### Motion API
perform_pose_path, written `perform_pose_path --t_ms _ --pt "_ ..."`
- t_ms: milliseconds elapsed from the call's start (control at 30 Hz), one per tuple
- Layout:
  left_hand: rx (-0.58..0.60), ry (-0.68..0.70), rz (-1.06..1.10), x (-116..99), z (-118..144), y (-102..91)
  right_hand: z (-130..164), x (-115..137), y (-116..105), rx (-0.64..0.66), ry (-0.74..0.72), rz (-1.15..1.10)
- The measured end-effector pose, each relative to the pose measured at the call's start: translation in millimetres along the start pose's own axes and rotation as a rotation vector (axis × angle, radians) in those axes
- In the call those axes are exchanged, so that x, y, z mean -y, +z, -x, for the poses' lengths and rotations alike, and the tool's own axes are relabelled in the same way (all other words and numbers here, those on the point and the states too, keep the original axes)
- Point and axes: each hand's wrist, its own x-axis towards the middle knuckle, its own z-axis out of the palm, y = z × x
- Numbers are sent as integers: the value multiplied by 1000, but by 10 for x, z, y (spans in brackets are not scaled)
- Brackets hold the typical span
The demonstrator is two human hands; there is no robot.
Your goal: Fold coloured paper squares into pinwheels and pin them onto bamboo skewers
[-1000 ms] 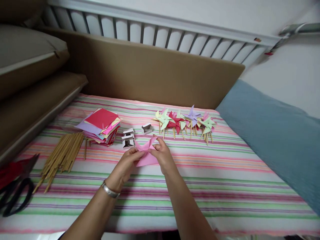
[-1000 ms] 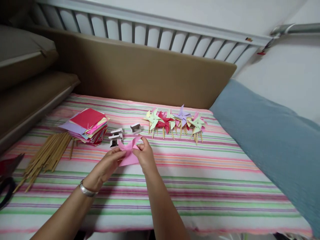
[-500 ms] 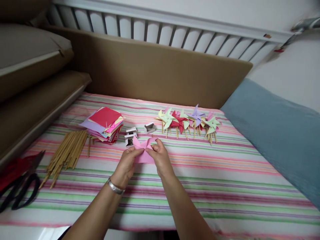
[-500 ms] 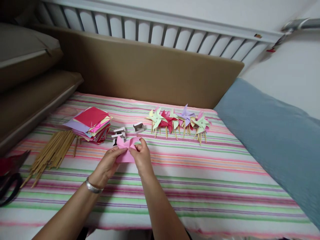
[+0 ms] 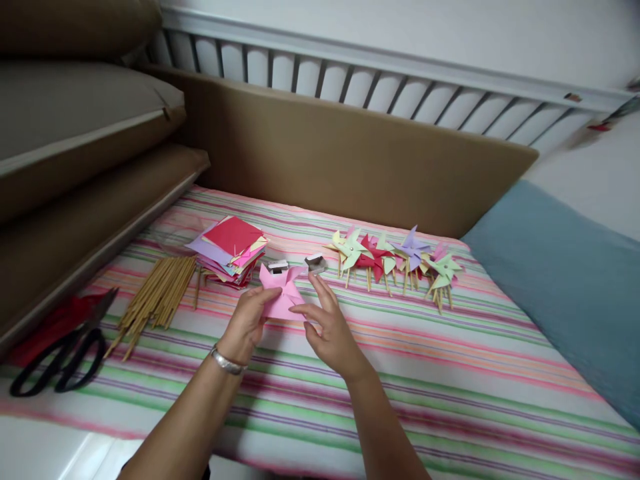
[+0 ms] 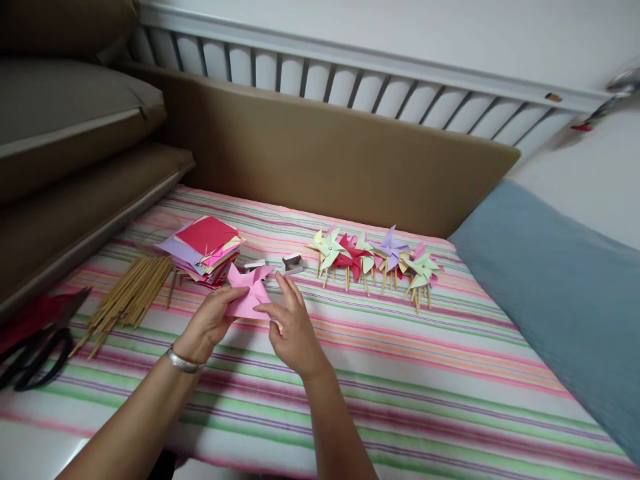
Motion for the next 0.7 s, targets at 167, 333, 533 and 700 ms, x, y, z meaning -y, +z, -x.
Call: perform_pose_path --t_ms 167,333,533,700 --pt "7 -6 -7 10 -16 -10 9 -31 65 -35 55 19" --pt "16 -5 -46 17 -9 14 -11 -55 38 -88 52 -36" --pt "68 -21 -161 103 39 67 -31 -50 27 -116 158 -85" --pt "137 -63 -190 236 34 77 -48 -40 44 -180 249 -61"
